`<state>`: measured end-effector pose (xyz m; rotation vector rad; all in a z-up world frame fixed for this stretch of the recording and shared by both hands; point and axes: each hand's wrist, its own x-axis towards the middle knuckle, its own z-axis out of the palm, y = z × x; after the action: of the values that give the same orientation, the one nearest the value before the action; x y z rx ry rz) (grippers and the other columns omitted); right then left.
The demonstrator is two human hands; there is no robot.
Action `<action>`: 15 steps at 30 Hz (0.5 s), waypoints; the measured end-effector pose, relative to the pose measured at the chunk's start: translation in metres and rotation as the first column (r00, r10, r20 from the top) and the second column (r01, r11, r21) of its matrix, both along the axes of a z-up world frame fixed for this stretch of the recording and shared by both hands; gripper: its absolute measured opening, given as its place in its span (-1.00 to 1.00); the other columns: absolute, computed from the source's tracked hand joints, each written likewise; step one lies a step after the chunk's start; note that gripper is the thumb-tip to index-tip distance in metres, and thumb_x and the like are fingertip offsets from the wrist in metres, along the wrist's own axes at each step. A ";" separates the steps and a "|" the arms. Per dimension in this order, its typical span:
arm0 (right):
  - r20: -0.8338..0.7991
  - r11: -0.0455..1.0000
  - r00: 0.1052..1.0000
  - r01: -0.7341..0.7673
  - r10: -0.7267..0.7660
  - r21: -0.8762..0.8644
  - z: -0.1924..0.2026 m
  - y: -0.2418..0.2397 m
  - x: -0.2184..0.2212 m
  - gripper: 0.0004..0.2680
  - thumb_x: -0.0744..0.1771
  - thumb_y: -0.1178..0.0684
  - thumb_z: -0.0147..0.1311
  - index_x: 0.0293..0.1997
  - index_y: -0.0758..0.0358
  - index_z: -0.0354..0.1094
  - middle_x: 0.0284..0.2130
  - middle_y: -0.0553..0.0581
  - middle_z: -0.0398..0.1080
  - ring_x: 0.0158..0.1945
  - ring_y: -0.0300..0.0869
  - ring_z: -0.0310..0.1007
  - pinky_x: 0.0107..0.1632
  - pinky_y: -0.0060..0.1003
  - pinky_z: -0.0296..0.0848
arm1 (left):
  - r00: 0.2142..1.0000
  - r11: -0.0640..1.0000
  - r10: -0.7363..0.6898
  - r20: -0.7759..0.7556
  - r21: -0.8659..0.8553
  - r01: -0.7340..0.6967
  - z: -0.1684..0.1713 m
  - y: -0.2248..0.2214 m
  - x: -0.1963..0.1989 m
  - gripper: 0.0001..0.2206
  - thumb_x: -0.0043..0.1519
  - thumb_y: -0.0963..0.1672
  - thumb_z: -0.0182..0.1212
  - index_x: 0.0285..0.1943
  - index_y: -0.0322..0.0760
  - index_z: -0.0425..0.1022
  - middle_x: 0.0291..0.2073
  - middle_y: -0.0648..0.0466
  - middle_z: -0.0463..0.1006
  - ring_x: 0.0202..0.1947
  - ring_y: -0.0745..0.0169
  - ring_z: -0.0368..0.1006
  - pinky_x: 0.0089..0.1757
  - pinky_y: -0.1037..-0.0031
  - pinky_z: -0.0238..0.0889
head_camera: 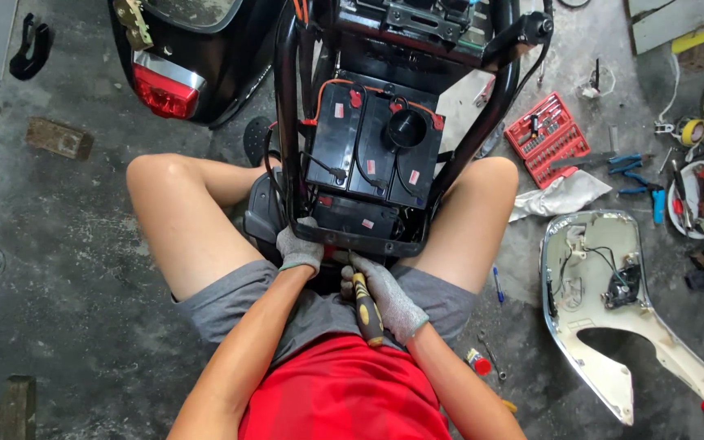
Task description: The person sits on the workshop floor in front of a scooter with its body panels removed and works on the battery compartment under the seat. They unscrew screws from the battery box cover using a screwdriver, manipulate the cover and wiring, and reach toward parts laid on the floor.
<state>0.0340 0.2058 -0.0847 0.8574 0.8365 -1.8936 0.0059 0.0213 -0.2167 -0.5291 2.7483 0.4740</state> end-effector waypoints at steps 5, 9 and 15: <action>-0.022 1.000 1.000 -0.001 0.001 -0.002 -0.004 0.001 0.002 -0.80 0.40 -0.05 0.00 0.04 0.22 0.34 -0.46 0.02 0.39 -0.46 -0.24 0.35 -0.34 -0.36 0.41 | 0.884 0.891 0.402 -0.237 0.324 -0.318 -0.007 0.002 0.014 -0.79 0.21 -0.04 0.19 -0.31 -0.24 0.62 -0.42 -0.19 0.64 -0.28 -0.29 0.57 -0.30 0.04 0.45; -0.029 0.997 0.998 -0.057 0.059 0.059 -0.010 0.002 0.001 -0.72 0.40 -0.05 -0.01 0.19 0.26 0.33 -0.39 0.04 0.45 -0.40 -0.23 0.41 -0.30 -0.36 0.44 | 0.992 0.988 -0.092 0.082 0.129 0.081 -0.003 0.002 0.011 -0.78 0.23 -0.02 0.11 -0.23 -0.10 0.66 -0.27 -0.06 0.67 -0.19 -0.14 0.62 -0.21 0.05 0.47; -0.023 1.000 1.000 -0.004 0.004 0.008 0.001 0.009 0.000 -0.71 0.40 -0.05 0.00 0.22 0.26 0.32 -0.37 0.02 0.41 -0.39 -0.25 0.39 -0.30 -0.38 0.43 | 0.884 0.833 -0.459 0.085 0.386 0.395 0.101 -0.068 0.004 -0.71 0.16 0.04 0.20 -0.21 -0.18 0.67 -0.22 -0.12 0.67 -0.18 -0.12 0.60 -0.14 0.15 0.45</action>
<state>0.0337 0.2145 -0.0840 0.8396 0.8589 -1.9014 0.0095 -0.0465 -0.1156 0.1375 2.4195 0.7483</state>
